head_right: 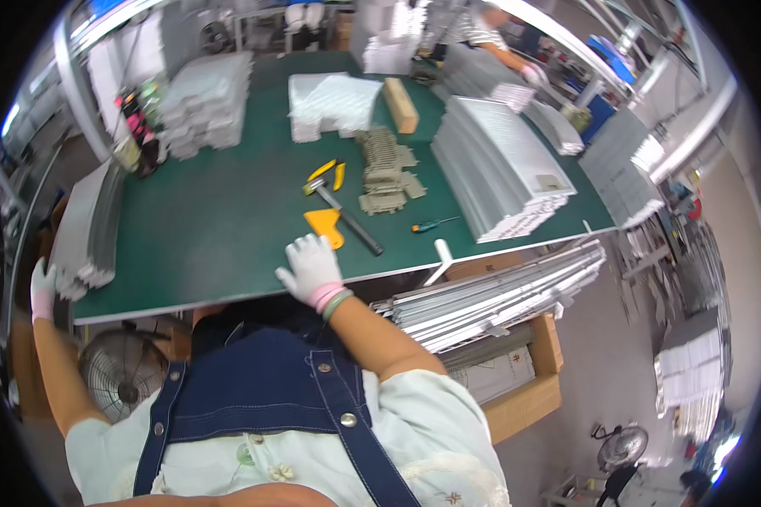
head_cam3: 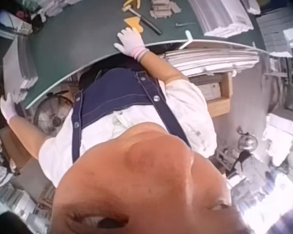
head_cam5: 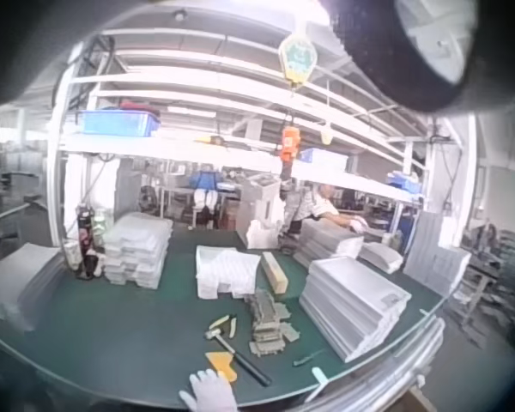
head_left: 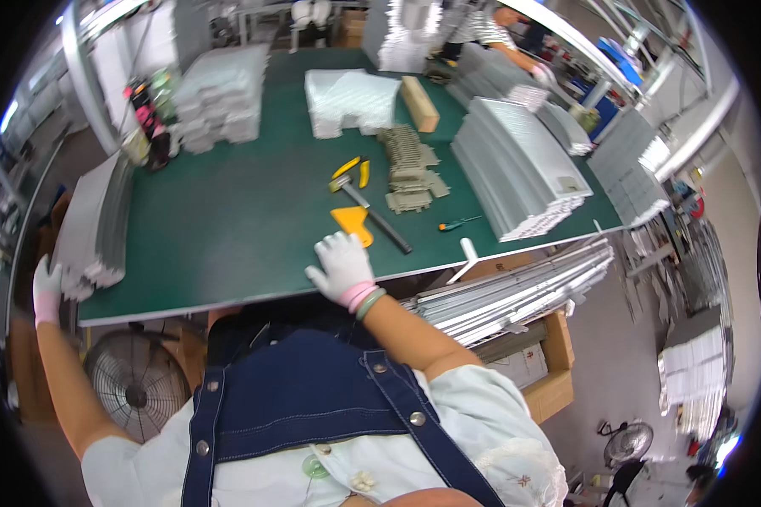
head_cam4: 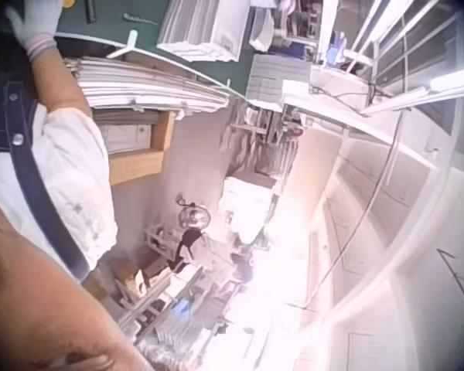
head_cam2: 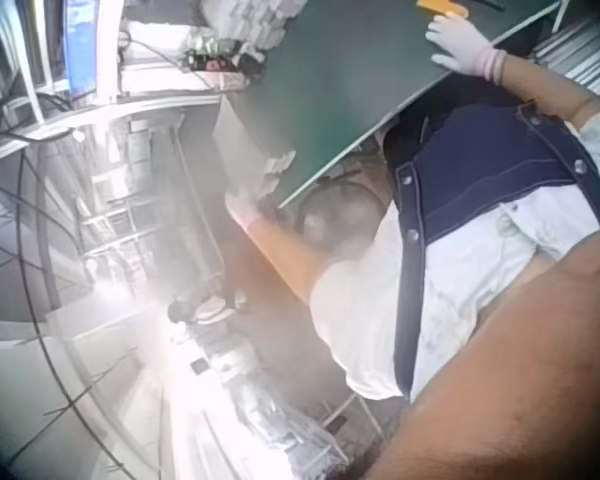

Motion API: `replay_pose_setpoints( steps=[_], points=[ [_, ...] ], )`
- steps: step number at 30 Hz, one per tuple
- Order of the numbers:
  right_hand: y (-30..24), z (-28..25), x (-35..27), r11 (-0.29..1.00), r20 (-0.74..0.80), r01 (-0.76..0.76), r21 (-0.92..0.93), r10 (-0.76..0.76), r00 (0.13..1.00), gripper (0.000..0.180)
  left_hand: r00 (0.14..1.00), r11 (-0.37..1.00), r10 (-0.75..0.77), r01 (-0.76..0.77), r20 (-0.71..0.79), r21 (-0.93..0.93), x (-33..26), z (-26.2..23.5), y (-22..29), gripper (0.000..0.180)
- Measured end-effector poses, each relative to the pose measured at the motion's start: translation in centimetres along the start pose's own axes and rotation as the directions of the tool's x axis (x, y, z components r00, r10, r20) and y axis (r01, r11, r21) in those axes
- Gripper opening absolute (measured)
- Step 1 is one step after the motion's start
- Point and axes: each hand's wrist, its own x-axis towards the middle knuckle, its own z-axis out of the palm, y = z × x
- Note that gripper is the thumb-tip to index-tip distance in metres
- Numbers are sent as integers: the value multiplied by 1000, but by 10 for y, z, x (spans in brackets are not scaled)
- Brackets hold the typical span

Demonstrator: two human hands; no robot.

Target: The person assembles air filters by placing a mesh sheet onto a plastic frame and securing it with white plastic strips. They use a yellow scraper to press the mesh into the frame and a hot glue gun to seal the edges. The completed units are stacked on the table.

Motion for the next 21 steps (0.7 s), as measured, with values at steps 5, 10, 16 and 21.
replay_pose_setpoints(
  steps=[5,10,16,21],
  points=[
    [-4,-1,-18,999,-21,43,20,-42,999,35,994,984,-96,102,47,-146,-111,-17,24,61],
    [1,25,-12,993,-87,105,-49,-109,990,43,958,961,-267,257,109,97,-107,-46,39,55],
    [0,30,-24,995,-13,83,-51,-83,996,46,901,920,-393,381,186,97,-70,-23,33,54],
    [1,30,-23,995,-13,85,-45,-86,996,47,898,898,-430,415,95,145,-13,10,1,54]
  ],
)
